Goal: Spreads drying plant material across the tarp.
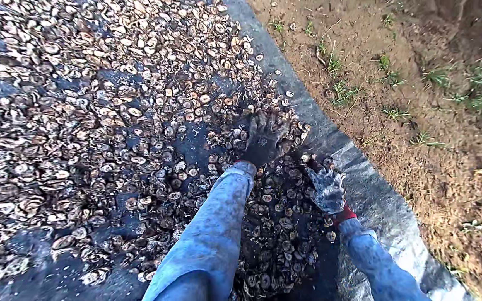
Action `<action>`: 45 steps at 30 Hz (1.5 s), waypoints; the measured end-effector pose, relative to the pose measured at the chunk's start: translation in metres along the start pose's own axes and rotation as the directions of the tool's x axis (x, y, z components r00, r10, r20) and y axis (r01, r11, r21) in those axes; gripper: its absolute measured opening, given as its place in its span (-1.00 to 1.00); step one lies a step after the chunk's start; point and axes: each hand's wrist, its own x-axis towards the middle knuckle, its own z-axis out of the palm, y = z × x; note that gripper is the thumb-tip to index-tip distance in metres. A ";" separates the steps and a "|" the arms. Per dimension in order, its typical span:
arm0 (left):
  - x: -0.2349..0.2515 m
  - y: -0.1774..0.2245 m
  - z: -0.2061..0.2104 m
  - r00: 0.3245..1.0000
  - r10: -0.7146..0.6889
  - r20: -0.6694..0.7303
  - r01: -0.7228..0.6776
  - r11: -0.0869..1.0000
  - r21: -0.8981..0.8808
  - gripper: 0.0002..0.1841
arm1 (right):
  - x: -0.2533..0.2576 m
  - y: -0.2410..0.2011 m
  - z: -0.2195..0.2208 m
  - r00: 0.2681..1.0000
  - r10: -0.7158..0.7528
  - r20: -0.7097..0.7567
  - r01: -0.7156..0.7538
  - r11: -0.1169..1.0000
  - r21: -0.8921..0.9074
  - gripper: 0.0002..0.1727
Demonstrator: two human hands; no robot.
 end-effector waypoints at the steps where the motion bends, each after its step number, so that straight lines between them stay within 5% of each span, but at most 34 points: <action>1: -0.005 0.005 0.004 0.998 0.053 0.039 -0.053 0.999 -0.010 -0.27 | -0.003 0.002 -0.004 0.999 0.036 -0.015 -0.036 0.999 0.002 -0.40; 7: -0.072 0.006 -0.002 0.996 -0.077 -0.045 0.078 0.996 0.031 -0.21 | 0.045 -0.021 -0.050 0.923 0.313 0.225 -0.370 0.883 0.289 -0.38; 10: -0.123 0.009 -0.019 0.985 -0.151 -0.083 0.155 0.987 0.051 -0.20 | 0.054 -0.028 -0.047 0.991 0.091 0.102 -0.115 0.961 0.252 -0.25; 13: -0.192 0.058 -0.021 0.993 -0.099 0.062 0.102 0.994 -0.045 -0.06 | 0.030 -0.015 -0.012 0.989 -0.147 -0.013 0.147 0.983 0.114 -0.14; 16: -0.251 0.118 -0.001 0.962 -0.001 0.274 0.021 0.997 -0.071 0.09 | -0.043 0.001 -0.003 0.987 -0.068 0.144 0.071 0.997 -0.021 -0.13; 18: -0.270 0.140 0.013 0.927 0.058 0.370 -0.008 0.991 -0.137 -0.17 | -0.083 0.009 -0.016 0.970 0.058 0.235 -0.048 0.998 -0.049 -0.21; 22: -0.242 0.136 0.028 0.976 0.202 0.079 -0.164 0.926 -0.341 -0.54 | -0.084 0.018 -0.028 0.988 0.142 0.061 -0.144 0.989 0.023 -0.32; 25: -0.168 0.113 0.018 0.979 0.169 -0.117 -0.194 0.948 -0.252 -0.53 | -0.038 0.009 -0.049 0.948 0.307 0.083 -0.317 0.933 0.171 -0.37; 29: -0.080 0.066 0.023 0.988 0.153 0.006 -0.151 0.980 -0.130 -0.23 | -0.017 0.001 -0.033 0.984 0.172 0.048 -0.177 0.974 0.140 -0.35; 32: -0.048 0.037 0.018 0.979 0.181 0.096 -0.175 0.982 -0.063 -0.37 | -0.040 -0.004 0.003 1.000 0.015 0.010 -0.015 0.999 -0.052 -0.25; 35: -0.057 0.038 0.015 0.993 0.098 0.071 -0.099 0.995 0.005 -0.33 | -0.050 -0.001 0.016 0.990 -0.136 -0.037 0.135 0.991 -0.017 -0.31; 39: -0.137 0.047 -0.002 0.998 -0.021 -0.060 0.019 0.999 -0.032 -0.39 | 0.013 0.003 0.011 0.981 -0.168 -0.092 0.165 0.986 -0.037 -0.38; 42: -0.269 0.040 -0.048 0.887 -0.435 -0.157 0.450 0.890 0.075 -0.34 | 0.023 -0.024 0.007 0.979 -0.203 -0.034 0.203 0.979 -0.018 -0.18; 45: -0.408 0.062 -0.060 0.572 -0.816 -0.080 0.816 0.557 0.155 -0.07 | -0.009 -0.063 0.025 0.944 -0.321 0.074 0.322 0.947 0.008 0.03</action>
